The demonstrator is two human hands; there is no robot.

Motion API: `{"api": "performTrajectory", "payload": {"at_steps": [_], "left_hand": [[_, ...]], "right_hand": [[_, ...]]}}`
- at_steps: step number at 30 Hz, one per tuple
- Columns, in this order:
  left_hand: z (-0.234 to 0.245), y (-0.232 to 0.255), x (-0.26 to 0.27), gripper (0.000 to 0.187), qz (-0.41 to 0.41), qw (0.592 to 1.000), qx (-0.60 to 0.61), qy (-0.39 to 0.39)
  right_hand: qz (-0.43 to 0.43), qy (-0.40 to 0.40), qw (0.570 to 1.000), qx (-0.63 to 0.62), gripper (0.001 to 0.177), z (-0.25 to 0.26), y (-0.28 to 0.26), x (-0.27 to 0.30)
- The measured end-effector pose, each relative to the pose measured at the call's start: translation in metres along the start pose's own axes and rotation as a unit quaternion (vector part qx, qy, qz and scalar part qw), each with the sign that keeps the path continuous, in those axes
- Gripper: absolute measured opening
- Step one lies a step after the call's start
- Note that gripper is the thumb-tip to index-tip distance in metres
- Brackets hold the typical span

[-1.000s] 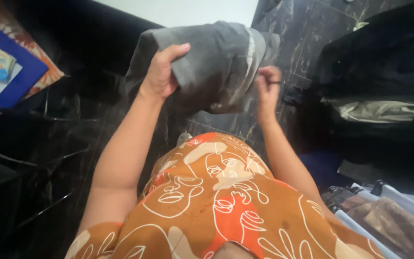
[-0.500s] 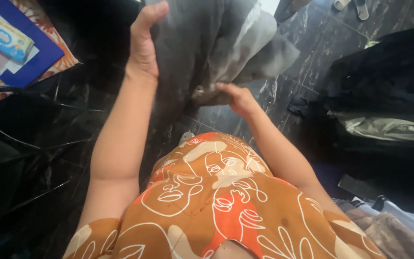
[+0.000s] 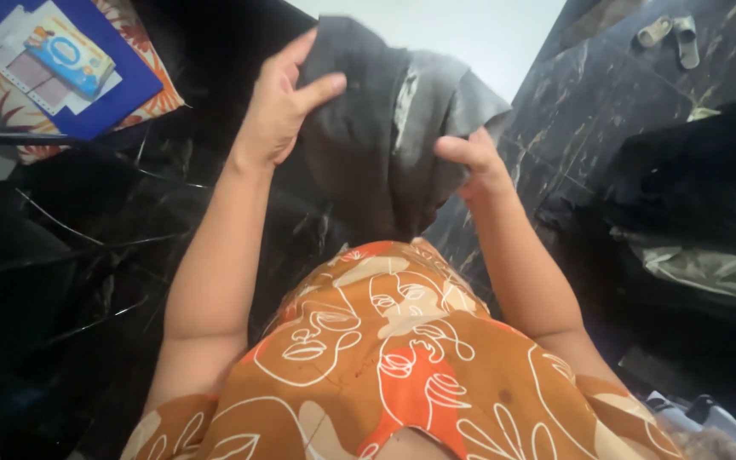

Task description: Folding a pair of jeans and placing them on a pile.

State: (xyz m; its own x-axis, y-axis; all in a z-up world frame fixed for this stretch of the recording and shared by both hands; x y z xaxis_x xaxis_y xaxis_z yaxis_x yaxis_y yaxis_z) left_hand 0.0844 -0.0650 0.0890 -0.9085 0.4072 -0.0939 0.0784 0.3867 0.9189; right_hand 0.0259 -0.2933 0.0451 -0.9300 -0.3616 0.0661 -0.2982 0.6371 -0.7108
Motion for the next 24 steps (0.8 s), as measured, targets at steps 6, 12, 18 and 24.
{"api": "performTrajectory", "payload": {"at_steps": [6,12,18,24], "left_hand": [[-0.051,0.067,-0.044,0.060,-0.089,0.990,-0.050,-0.098],[-0.063,0.045,-0.151,0.037,-0.055,0.994,-0.064,-0.075],[-0.034,-0.045,-0.297,0.052,-0.128,0.978,-0.138,-0.084],[0.012,-0.082,-0.315,0.084,-0.129,0.967,-0.210,0.066]], "right_hand": [[0.085,0.082,0.986,0.118,0.072,-0.027,-0.089,0.005],[0.192,0.016,0.981,0.033,0.067,0.019,-0.180,-0.040],[0.157,0.088,0.978,0.110,0.061,0.113,-0.220,-0.159],[0.110,0.188,0.974,0.065,0.043,0.306,-0.217,-0.273]]}}
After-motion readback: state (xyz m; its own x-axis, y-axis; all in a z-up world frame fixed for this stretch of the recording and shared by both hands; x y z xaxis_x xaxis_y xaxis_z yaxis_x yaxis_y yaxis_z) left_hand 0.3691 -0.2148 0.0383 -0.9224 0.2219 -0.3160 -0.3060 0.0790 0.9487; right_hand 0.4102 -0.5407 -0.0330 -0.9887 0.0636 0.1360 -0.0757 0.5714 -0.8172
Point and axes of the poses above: each hand's wrist, its own x-axis away from the middle knuckle, its own z-axis out of the back of the hand, y = z × x, the point moved 8 cm from there along -x, towards the middle knuckle, and after that the axes turned 2 degrees about -y, right-handed, at the moved point
